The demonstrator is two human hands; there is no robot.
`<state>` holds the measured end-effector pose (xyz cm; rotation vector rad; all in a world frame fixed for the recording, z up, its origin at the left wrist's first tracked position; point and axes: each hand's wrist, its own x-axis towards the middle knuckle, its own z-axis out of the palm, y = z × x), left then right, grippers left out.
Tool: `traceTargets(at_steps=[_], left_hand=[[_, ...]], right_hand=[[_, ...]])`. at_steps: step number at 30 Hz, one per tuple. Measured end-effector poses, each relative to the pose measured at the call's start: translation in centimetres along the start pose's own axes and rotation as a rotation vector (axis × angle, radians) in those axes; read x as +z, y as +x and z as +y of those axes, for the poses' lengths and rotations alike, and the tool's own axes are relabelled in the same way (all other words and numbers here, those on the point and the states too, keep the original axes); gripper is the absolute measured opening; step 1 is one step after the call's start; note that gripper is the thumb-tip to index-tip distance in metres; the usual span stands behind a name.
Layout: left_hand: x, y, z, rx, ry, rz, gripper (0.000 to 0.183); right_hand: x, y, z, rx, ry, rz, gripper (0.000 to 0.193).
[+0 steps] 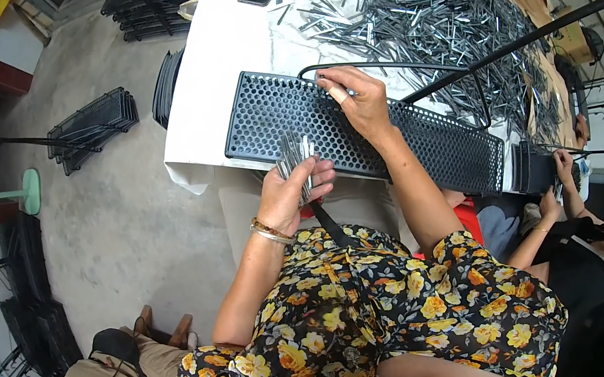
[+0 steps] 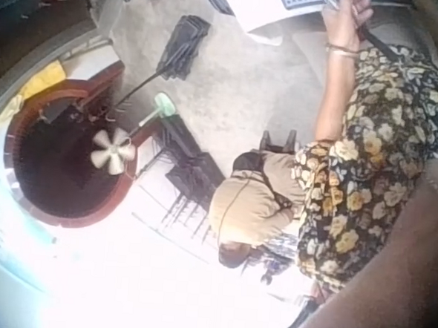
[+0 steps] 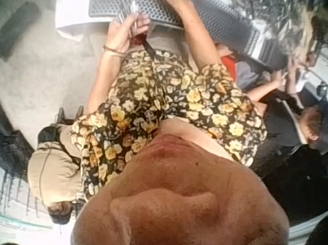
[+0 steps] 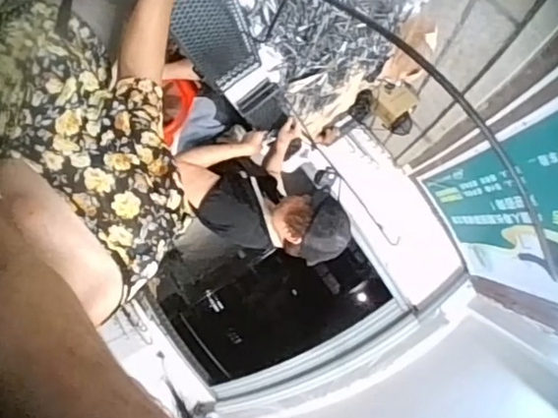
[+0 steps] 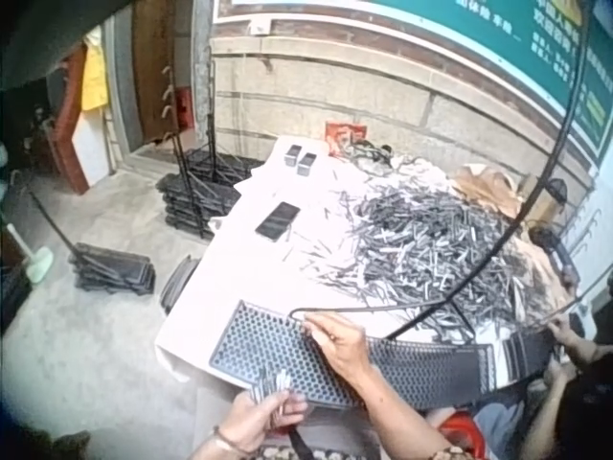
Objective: The person carries a metal mesh stand and places it down, then takes metal pins from a table and inserts them into the holes of a perforated metal panel by hand.
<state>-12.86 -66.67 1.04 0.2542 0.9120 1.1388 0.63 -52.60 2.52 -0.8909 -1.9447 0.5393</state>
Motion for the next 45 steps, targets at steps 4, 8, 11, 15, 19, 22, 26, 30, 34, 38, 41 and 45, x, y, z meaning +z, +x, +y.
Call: traceTargets(at_steps=[4, 8, 11, 15, 19, 22, 26, 30, 34, 38, 41, 45], left_hand=[[-0.2, 0.0, -0.2, -0.027, -0.002, -0.004, 0.028], [-0.6, 0.1, -0.7, -0.037, 0.002, -0.016, 0.028], [-0.6, 0.1, -0.9, -0.035, -0.002, -0.021, 0.028], [-0.5, -0.2, -0.8, -0.03, 0.006, -0.011, 0.027], [-0.7, -0.4, -0.9, -0.021, 0.03, -0.007, 0.026], [-0.8, -0.4, -1.1, -0.039, 0.063, -0.025, 0.026], [-0.9, -0.4, -1.0, -0.098, 0.074, -0.021, 0.024], [-0.9, -0.2, -0.9, -0.114, 0.097, -0.023, 0.023], [-0.6, -0.3, -0.5, -0.123, 0.126, -0.009, 0.022], [-0.7, -0.3, -0.4, -0.12, 0.127, -0.033, 0.022], [-0.9, -0.1, -0.6, -0.113, 0.115, -0.046, 0.022], [-0.9, 0.1, -1.1, -0.084, 0.032, -0.045, 0.023]], right_hand=[[0.2, -0.4, 0.6, 0.027, 0.012, -0.032, 0.016], [0.8, -0.8, 0.5, 0.116, 0.037, 0.032, 0.016], [0.9, -1.1, 0.9, 0.139, 0.065, 0.061, 0.016], [1.2, -1.7, 1.3, 0.22, 0.169, 0.088, 0.017], [1.3, -1.8, 1.1, 0.265, 0.182, 0.085, 0.018], [1.6, -2.2, 1.3, 0.305, 0.201, 0.094, 0.017], [1.7, -1.9, 0.8, 0.264, 0.099, 0.057, 0.017], [1.4, -1.4, -0.1, 0.207, 0.0, 0.04, 0.017], [1.3, -1.1, 0.3, 0.129, -0.034, 0.038, 0.018], [1.2, -0.9, 0.4, 0.165, -0.066, 0.005, 0.018], [1.1, -1.0, 0.5, 0.201, -0.079, -0.031, 0.017], [1.5, -1.6, 1.6, 0.087, -0.209, -0.084, 0.017]])
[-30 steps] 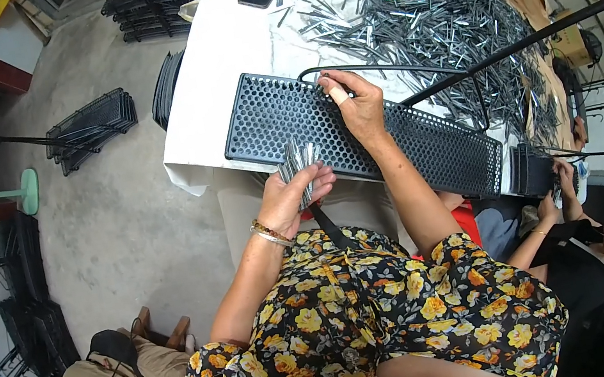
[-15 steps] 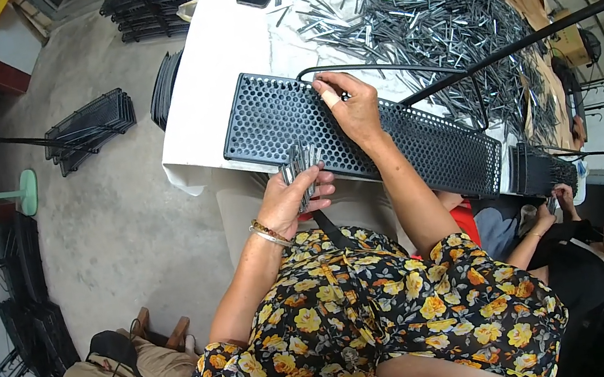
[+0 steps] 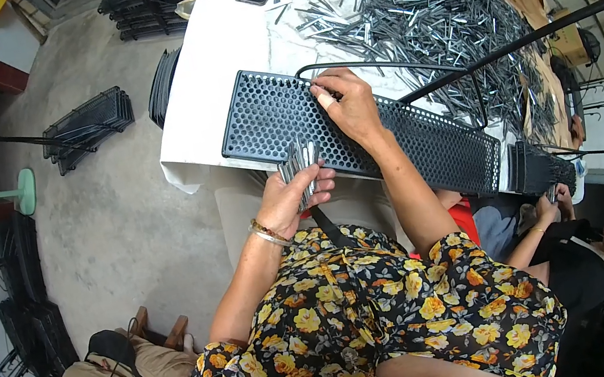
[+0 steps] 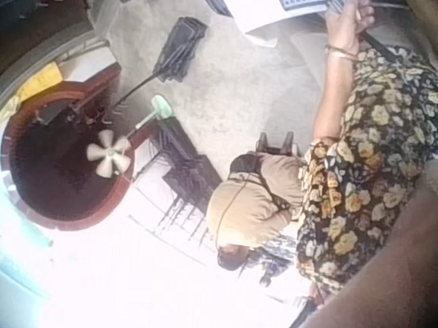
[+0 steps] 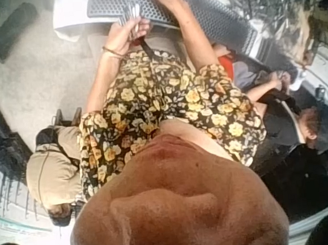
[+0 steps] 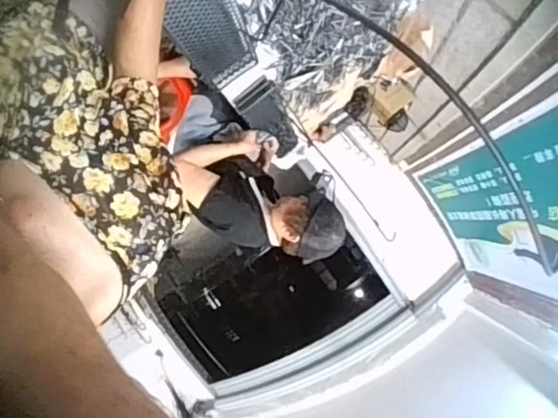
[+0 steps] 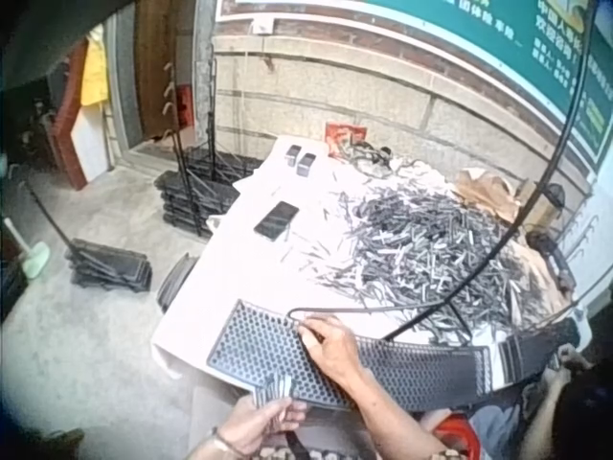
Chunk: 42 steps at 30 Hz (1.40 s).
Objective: The person carries a metal mesh stand and places it down, then takes metal pins from a table and inserts them into the holes of a perforated metal panel by hand.
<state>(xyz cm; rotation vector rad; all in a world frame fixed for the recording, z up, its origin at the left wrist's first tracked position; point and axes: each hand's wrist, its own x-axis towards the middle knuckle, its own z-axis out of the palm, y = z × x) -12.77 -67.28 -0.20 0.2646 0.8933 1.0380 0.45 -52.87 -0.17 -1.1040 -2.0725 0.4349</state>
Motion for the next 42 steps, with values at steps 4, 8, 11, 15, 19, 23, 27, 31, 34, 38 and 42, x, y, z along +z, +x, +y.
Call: traceTargets(at_steps=[4, 8, 11, 15, 19, 23, 27, 31, 34, 38, 42], left_hand=[[-0.6, 0.6, -0.6, 0.011, -0.038, 0.016, 0.025], [-0.6, 0.7, -0.4, 0.052, -0.071, 0.021, 0.025], [-0.3, 0.6, -0.2, 0.099, -0.073, 0.035, 0.024], [0.2, 0.8, 0.1, 0.156, -0.04, 0.015, 0.024], [0.9, 1.0, 0.1, 0.168, -0.006, 0.043, 0.023], [1.2, 1.3, 0.3, 0.151, -0.01, 0.083, 0.024], [1.6, 1.4, 0.6, 0.132, -0.018, 0.065, 0.026], [1.9, 1.1, 0.7, 0.104, -0.005, 0.054, 0.025], [1.5, 1.4, 0.6, 0.129, -0.013, 0.072, 0.026], [1.3, 2.2, 1.5, 0.277, 0.01, 0.123, 0.026], [1.4, 2.4, 2.1, 0.225, 0.06, 0.026, 0.024]], right_hand=[[0.2, -0.4, 0.2, -0.038, -0.089, -0.039, 0.024], [-1.5, -0.5, -2.7, 0.157, 0.078, -0.075, 0.026], [-2.1, -2.2, -3.4, 0.341, 0.298, -0.327, 0.024], [-2.6, -3.1, -4.6, 0.505, 0.441, -0.502, 0.022], [-2.9, -3.4, -3.9, 0.6, 0.589, -0.466, 0.026], [-4.0, -2.5, -3.7, 0.619, 0.638, -0.276, 0.024], [-4.2, -0.9, -1.4, 0.389, 0.468, 0.014, 0.02], [-3.5, -0.3, 1.4, 0.202, 0.374, 0.146, 0.019], [-3.6, -0.3, 0.5, 0.435, 0.633, 0.108, 0.02], [-4.5, -0.6, -1.9, 0.582, 0.776, -0.082, 0.021], [-3.8, -1.7, -3.1, 0.582, 0.732, -0.288, 0.023]])
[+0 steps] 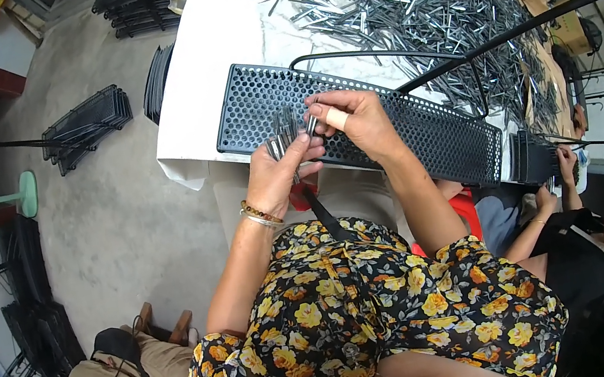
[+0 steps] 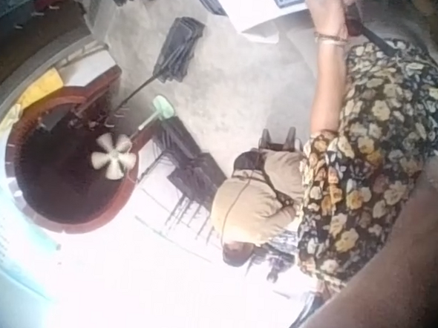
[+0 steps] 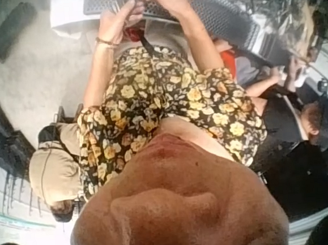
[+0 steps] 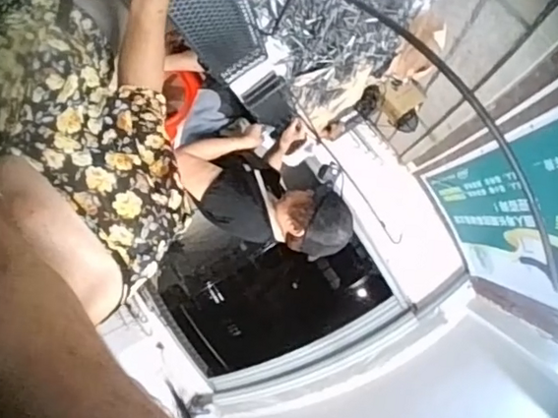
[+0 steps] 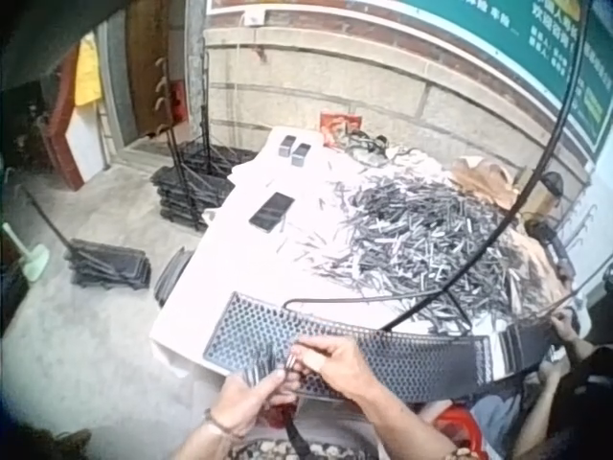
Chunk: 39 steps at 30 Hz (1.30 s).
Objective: The person carries a metal mesh stand and places it down, then takes metal pins from a table and inserts them into the holes of a perforated metal panel by hand.
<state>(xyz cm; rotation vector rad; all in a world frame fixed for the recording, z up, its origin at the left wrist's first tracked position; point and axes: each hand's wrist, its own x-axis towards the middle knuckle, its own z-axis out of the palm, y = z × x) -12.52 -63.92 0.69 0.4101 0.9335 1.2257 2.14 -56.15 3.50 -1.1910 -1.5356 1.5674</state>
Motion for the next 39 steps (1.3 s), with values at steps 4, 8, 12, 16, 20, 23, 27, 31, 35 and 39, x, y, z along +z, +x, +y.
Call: traceTargets(at_steps=[4, 8, 12, 16, 20, 23, 27, 31, 35, 39], left_hand=[[-0.2, 0.0, -0.9, 0.004, 0.03, 0.029, 0.022], [0.4, 0.0, -0.7, -0.001, 0.054, 0.08, 0.02], [1.0, -0.5, -1.1, -0.007, -0.059, 0.136, 0.019], [0.7, -1.3, -1.9, -0.11, -0.111, 0.076, 0.02], [0.7, -1.7, -3.6, -0.237, -0.172, -0.017, 0.022], [1.2, -2.3, -3.3, -0.233, -0.185, -0.004, 0.017], [0.8, -1.9, -3.7, -0.285, -0.163, -0.017, 0.018], [0.8, -1.9, -3.6, -0.279, -0.089, -0.005, 0.02], [1.2, -2.1, -3.6, -0.234, -0.028, 0.023, 0.022], [0.7, -1.7, -4.2, -0.264, -0.076, 0.031, 0.024]], right_hand=[[0.1, -0.5, 0.5, 0.051, -0.031, 0.022, 0.023], [0.2, -0.7, 0.3, 0.057, 0.001, 0.058, 0.024], [-0.2, -1.0, 0.3, -0.058, 0.038, 0.201, 0.022], [-1.7, 0.3, 0.2, -0.564, -0.369, 0.416, 0.019], [-2.5, 2.3, 1.4, -0.717, -0.555, 0.402, 0.018], [-2.5, 2.7, 2.5, -0.694, -0.589, 0.376, 0.017], [-2.3, 3.5, 3.4, -0.714, -0.651, 0.345, 0.018], [-2.1, 4.1, 3.4, -0.766, -0.802, 0.271, 0.021], [-2.0, 4.1, 4.0, -0.761, -0.869, 0.234, 0.022], [-1.7, 3.7, 3.8, -0.777, -0.832, 0.328, 0.022]])
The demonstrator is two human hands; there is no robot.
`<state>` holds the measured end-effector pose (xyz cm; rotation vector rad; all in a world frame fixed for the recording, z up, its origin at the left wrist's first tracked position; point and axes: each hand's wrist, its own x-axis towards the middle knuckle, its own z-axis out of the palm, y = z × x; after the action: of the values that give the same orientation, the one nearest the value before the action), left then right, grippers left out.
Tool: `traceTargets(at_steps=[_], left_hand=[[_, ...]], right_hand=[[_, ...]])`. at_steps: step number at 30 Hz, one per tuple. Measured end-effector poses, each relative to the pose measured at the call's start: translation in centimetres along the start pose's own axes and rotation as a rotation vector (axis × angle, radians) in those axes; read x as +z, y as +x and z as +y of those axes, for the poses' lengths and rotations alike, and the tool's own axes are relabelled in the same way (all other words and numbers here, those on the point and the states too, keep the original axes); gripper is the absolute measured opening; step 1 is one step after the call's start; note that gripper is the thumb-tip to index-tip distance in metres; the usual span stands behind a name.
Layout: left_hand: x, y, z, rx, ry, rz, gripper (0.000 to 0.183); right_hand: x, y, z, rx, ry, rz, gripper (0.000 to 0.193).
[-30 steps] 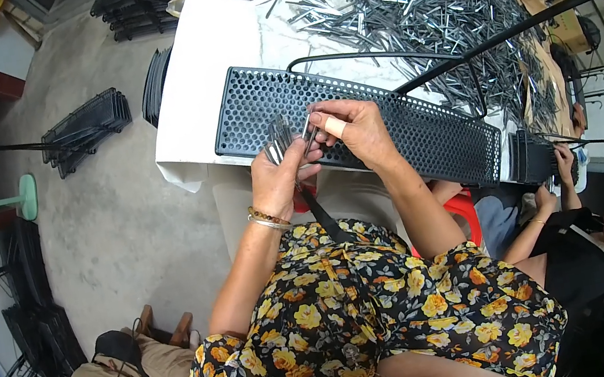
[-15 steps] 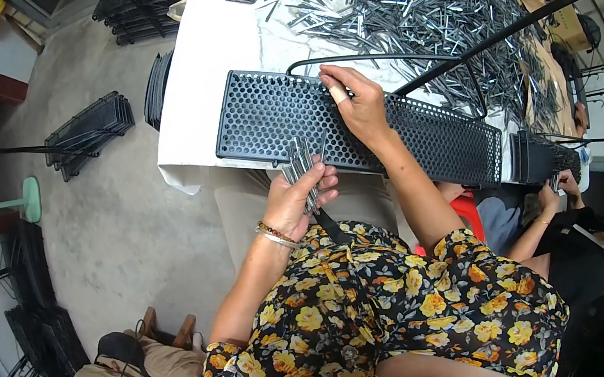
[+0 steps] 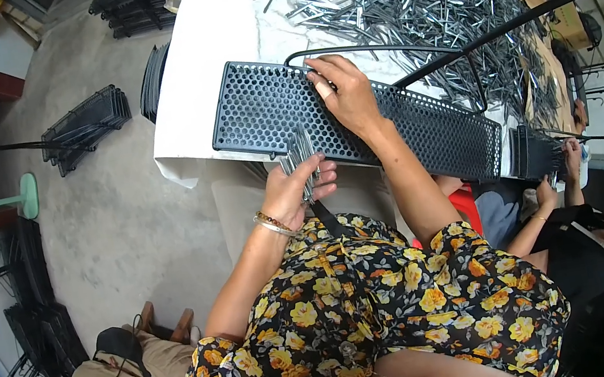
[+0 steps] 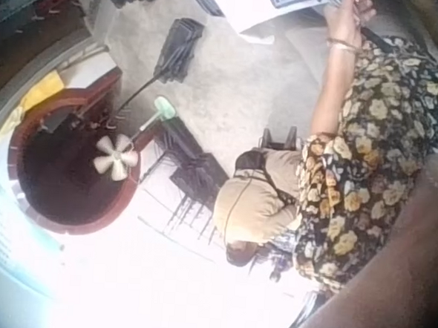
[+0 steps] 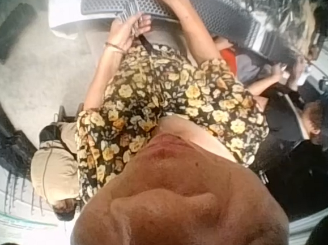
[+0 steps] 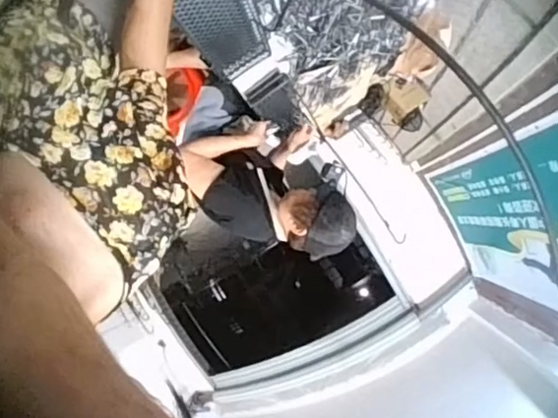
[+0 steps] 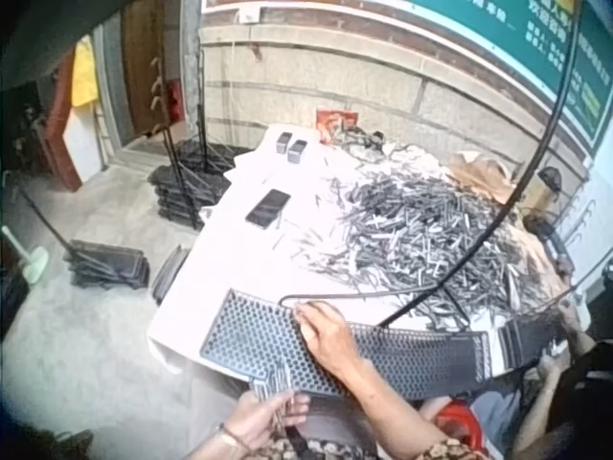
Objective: The person carries a metal mesh stand and places it down, then takes metal pins from a table and inserts them into the holes of a perforated metal panel by hand.
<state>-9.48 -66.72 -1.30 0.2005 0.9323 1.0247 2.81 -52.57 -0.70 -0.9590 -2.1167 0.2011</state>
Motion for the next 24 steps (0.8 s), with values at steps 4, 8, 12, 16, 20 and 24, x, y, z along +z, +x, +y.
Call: traceTargets(at_steps=[4, 8, 12, 16, 20, 24], left_hand=[[-0.2, 0.1, -0.4, 0.076, 0.06, -0.043, 0.025], [0.4, -0.2, 0.6, 0.108, 0.101, -0.133, 0.025], [0.5, 0.0, 0.8, 0.12, 0.133, -0.135, 0.023], [0.4, 0.6, 0.5, 0.132, 0.184, -0.131, 0.022], [0.4, 0.7, 0.6, 0.091, 0.16, -0.13, 0.022], [0.8, 0.7, 0.8, -0.028, 0.1, -0.089, 0.022]], right_hand=[[-1.9, -1.0, -1.5, 0.385, 0.331, -0.174, 0.021], [-3.7, -0.9, -3.9, 0.761, 0.742, -0.446, 0.024], [-3.7, -1.5, -3.2, 0.814, 0.735, -0.452, 0.02], [-3.7, -1.2, -2.9, 0.77, 0.741, -0.21, 0.02], [-3.4, 0.0, -1.9, 0.454, 0.504, 0.172, 0.018], [-2.6, 0.8, 0.4, 0.183, 0.215, 0.212, 0.016]])
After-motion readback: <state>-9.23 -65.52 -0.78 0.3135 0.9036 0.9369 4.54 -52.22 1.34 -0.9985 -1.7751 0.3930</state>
